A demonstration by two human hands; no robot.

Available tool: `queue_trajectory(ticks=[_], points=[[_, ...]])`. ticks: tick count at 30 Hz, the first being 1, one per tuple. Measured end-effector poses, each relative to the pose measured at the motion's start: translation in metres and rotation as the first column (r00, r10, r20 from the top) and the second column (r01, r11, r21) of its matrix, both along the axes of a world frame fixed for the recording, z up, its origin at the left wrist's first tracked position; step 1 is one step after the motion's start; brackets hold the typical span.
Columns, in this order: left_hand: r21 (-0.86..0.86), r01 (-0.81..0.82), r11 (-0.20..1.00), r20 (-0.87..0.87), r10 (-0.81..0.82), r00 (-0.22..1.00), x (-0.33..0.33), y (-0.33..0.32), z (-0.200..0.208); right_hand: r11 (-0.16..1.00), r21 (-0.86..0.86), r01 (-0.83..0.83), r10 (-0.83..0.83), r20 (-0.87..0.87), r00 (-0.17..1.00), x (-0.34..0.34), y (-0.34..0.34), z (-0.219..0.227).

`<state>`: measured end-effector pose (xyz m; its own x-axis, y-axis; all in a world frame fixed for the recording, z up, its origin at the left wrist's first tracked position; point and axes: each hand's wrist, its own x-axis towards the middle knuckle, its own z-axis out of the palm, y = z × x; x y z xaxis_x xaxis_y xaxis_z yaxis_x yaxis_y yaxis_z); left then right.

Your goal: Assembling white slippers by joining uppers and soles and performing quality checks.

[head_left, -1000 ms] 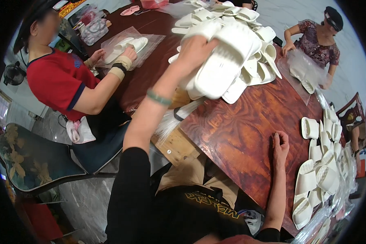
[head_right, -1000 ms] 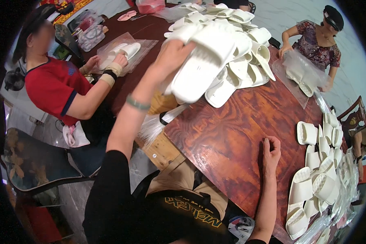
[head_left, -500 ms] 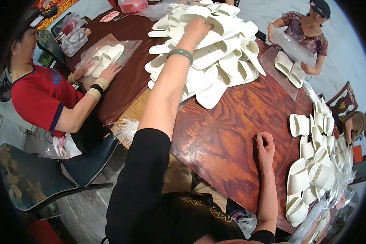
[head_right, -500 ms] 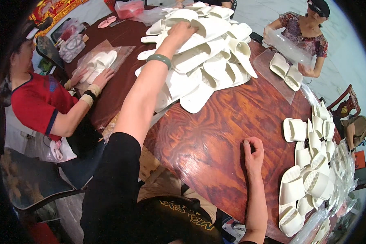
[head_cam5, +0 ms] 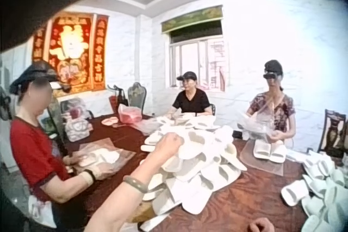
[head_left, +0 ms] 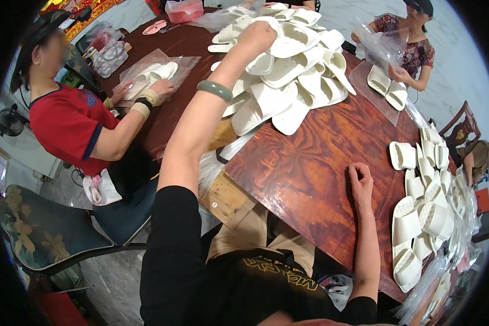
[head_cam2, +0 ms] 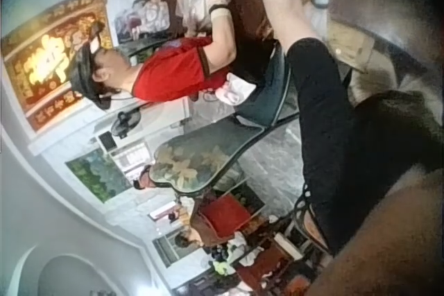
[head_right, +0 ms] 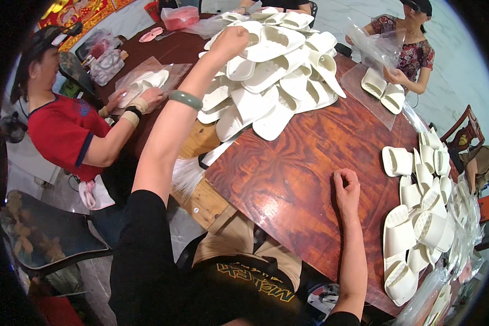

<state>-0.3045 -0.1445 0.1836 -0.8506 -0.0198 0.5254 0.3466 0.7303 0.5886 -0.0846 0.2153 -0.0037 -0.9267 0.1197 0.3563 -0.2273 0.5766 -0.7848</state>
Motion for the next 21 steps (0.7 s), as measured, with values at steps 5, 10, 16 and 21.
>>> queue_trajectory(ticks=[5,10,16,21], points=[[0.153,0.269,0.951,0.027,-0.276,0.961,0.063,0.009,0.0,0.999,-0.042,0.01,-0.01,0.008,1.0,0.002,0.003,-0.007],[0.461,0.662,0.591,0.289,-0.805,0.518,0.214,0.08,-0.013,0.988,-0.142,-0.065,0.052,-0.096,0.994,0.019,-0.01,0.023],[0.881,0.452,0.136,0.09,-0.989,0.121,0.261,0.128,-0.067,0.088,-0.949,-0.303,0.689,-0.162,0.706,0.092,-0.087,0.058],[0.934,0.307,0.181,0.118,-0.97,0.212,0.247,0.162,-0.055,0.465,-0.843,-0.271,0.709,0.171,0.684,0.154,-0.028,0.075]])
